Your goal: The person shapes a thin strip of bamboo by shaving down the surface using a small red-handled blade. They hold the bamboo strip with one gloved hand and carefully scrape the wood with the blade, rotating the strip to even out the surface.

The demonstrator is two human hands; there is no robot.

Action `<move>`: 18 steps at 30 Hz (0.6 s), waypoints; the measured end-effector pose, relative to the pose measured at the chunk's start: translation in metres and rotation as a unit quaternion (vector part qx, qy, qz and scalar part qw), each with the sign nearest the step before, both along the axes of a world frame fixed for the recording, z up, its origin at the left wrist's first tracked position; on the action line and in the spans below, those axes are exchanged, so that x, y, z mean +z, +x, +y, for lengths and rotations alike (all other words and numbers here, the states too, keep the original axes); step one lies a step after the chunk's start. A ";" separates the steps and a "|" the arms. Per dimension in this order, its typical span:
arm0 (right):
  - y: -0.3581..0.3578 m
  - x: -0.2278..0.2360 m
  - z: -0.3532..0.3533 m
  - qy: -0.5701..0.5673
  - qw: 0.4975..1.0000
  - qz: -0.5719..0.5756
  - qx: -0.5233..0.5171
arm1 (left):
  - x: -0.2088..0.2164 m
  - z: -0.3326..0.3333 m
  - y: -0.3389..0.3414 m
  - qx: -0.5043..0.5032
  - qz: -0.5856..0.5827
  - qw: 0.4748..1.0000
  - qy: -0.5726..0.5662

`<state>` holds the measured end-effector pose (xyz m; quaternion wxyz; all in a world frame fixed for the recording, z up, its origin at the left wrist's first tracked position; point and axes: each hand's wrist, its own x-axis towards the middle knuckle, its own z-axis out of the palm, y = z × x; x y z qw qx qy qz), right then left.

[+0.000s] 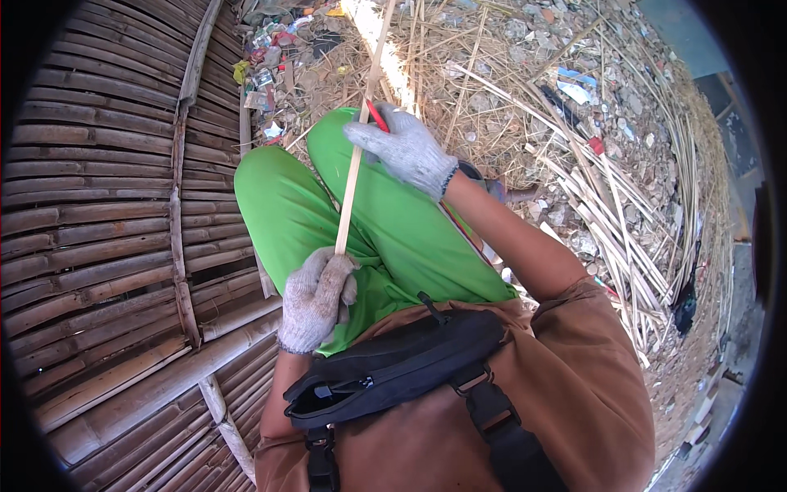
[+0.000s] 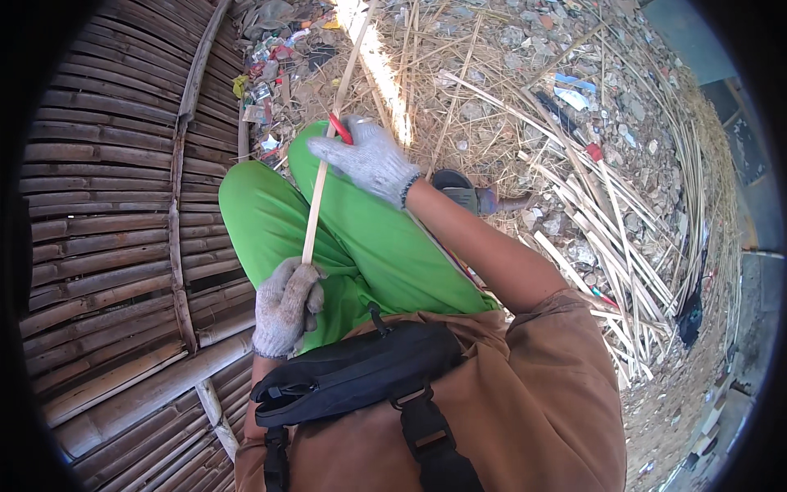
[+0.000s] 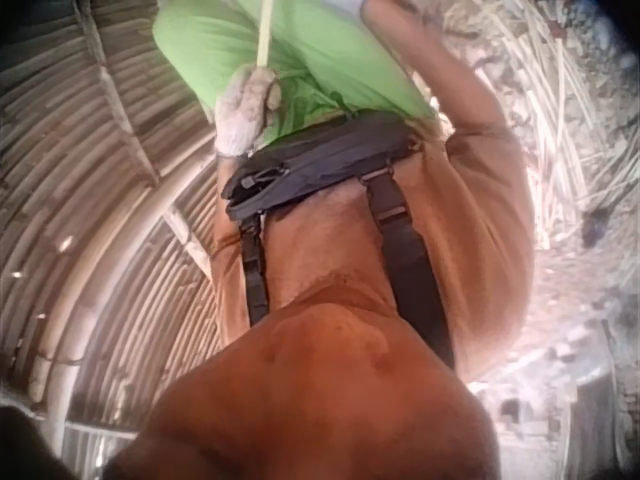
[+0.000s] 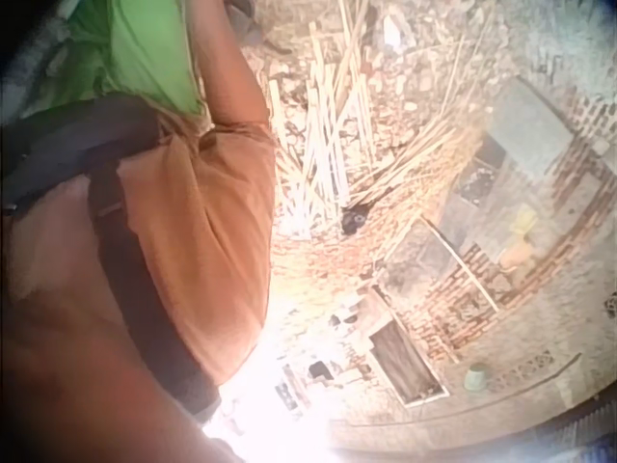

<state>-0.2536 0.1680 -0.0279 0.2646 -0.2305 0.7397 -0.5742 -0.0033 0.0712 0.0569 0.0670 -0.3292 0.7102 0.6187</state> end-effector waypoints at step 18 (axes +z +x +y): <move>-0.018 0.011 -0.008 -0.123 0.975 -0.142 -0.116 | -0.018 -0.024 -0.042 -0.073 0.056 0.994 0.052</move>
